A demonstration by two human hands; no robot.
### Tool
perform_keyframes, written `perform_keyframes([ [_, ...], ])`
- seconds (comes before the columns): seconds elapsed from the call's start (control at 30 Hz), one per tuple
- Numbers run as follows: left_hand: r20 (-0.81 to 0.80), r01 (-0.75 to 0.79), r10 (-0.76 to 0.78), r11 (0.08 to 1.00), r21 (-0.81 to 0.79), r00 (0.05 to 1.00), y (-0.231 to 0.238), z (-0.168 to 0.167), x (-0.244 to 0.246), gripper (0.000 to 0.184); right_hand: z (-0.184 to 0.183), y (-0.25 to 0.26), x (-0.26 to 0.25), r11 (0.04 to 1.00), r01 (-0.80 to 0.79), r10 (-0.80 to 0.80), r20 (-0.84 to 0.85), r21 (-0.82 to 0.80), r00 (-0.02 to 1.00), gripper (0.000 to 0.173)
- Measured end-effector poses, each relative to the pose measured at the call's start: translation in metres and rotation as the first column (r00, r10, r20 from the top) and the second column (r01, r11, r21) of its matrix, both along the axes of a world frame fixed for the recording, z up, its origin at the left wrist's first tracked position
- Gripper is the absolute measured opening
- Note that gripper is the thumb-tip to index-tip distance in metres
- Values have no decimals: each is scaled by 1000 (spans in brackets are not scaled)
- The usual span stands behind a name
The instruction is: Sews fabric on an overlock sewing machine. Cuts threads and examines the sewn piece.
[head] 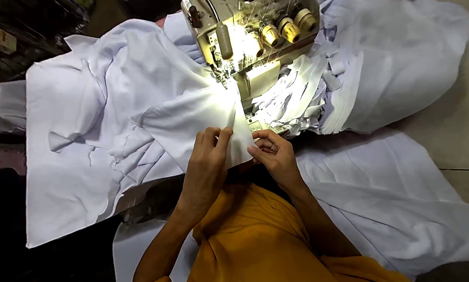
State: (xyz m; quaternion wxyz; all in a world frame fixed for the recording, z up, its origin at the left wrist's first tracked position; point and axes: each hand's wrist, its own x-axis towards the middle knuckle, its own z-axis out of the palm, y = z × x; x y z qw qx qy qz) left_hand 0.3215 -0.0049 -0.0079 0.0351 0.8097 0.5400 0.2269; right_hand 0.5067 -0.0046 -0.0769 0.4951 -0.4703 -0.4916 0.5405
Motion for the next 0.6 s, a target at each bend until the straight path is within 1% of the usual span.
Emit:
perform_keyframes([
  [0.07, -52, -16, 15, 1000, -19, 999, 2, -10, -5, 28, -3, 2, 0, 1000, 2, -2, 11, 11, 1000, 32],
  [0.17, -72, -87, 91, 995, 56, 993, 10, -24, -17, 26, -9, 3, 0, 999, 23, -23, 5, 31, 1000, 39],
  [0.27, -62, -133, 138, 988, 81, 988, 19, -32, -29, 23, -14, 4, -2, 998, 32, -32, 13, 48, 999, 36],
  [0.33, -52, -140, 144, 988, 70, 988, 20, -34, -32, 30, -16, 5, -4, 997, 36, -39, 45, 67, 998, 31],
  [0.4, -62, -160, 166, 983, 85, 984, 18, -37, -29, 42, -18, 6, -6, 996, 38, -44, 69, 85, 997, 30],
  [0.43, -68, -171, 178, 981, 94, 982, 17, -39, -27, 44, -18, 6, -6, 995, 37, -43, 69, 89, 997, 30],
  [0.5, -66, -182, 191, 976, 117, 979, 17, -43, -27, 37, -17, 5, -8, 994, 47, -54, 66, 96, 996, 30],
  [0.6, 7, -138, 138, 982, 128, 990, 16, -36, -32, 23, -17, 4, -8, 990, 65, -75, 81, 126, 994, 24],
])
